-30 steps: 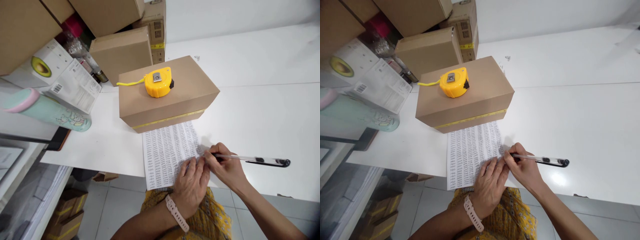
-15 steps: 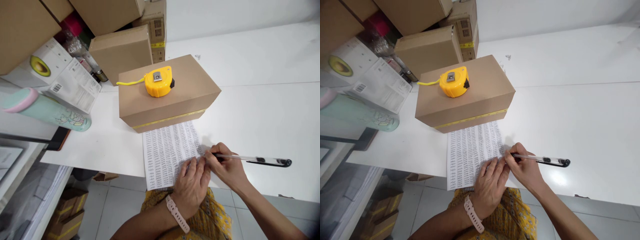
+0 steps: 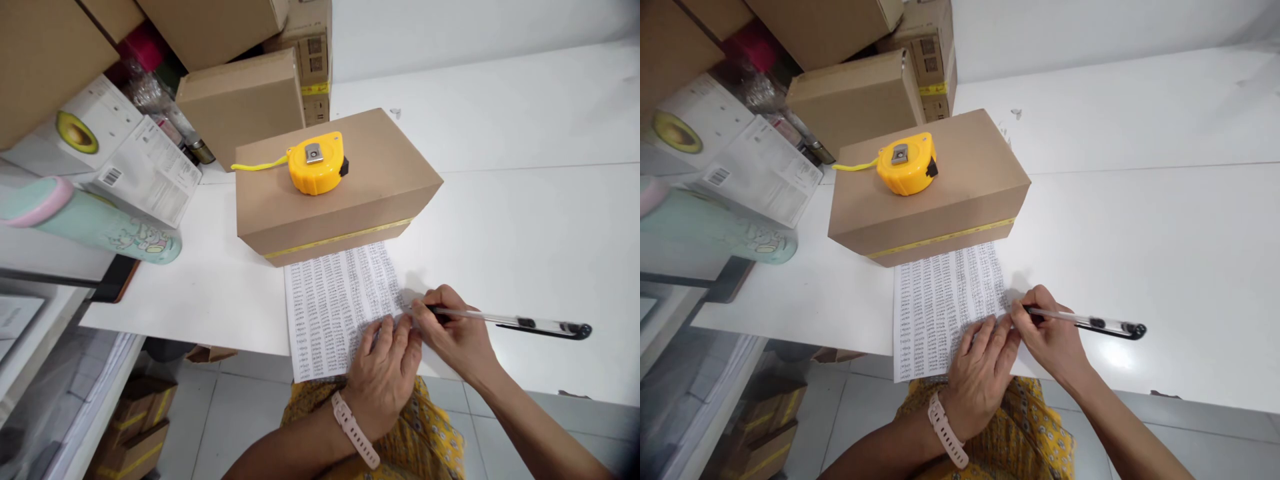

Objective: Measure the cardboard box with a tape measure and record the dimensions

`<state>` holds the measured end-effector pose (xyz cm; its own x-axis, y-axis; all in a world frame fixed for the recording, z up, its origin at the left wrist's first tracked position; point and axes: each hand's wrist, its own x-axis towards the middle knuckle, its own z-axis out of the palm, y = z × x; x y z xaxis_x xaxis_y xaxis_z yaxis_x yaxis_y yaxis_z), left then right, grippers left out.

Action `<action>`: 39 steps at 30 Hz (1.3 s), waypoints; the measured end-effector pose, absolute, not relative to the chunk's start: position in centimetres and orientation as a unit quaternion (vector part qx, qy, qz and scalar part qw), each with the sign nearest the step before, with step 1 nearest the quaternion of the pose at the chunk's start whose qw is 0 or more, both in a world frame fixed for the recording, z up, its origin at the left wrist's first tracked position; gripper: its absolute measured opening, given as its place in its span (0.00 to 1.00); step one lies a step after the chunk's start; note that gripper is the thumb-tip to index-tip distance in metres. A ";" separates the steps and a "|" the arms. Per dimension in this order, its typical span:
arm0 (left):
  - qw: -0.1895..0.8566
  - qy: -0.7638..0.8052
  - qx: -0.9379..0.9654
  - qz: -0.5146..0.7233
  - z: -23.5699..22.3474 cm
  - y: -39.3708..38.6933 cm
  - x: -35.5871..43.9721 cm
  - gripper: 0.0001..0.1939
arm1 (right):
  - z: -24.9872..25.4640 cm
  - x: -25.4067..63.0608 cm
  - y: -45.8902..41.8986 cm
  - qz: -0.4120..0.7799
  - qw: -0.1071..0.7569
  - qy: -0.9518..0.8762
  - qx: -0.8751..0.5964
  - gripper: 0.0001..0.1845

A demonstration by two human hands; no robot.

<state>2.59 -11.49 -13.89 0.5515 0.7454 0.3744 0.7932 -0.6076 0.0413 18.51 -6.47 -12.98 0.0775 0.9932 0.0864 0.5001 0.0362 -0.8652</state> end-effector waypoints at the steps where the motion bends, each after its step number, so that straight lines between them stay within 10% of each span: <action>1: 0.067 -0.438 -0.877 -0.184 -13.9 -11.5 2.6 0.19 | -13.0 18.5 -6.5 0.316 0.392 -0.603 -0.618 0.13; 39: 0.064 -0.438 -0.876 -0.190 -13.7 -11.3 2.5 0.19 | -12.5 18.2 -6.2 0.302 0.403 -0.605 -0.617 0.12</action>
<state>2.51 -11.34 -13.69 0.5440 0.7435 0.3888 0.7924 -0.6077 0.0533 18.15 -6.19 -12.50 0.0859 0.9898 0.1140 0.5034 0.0556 -0.8623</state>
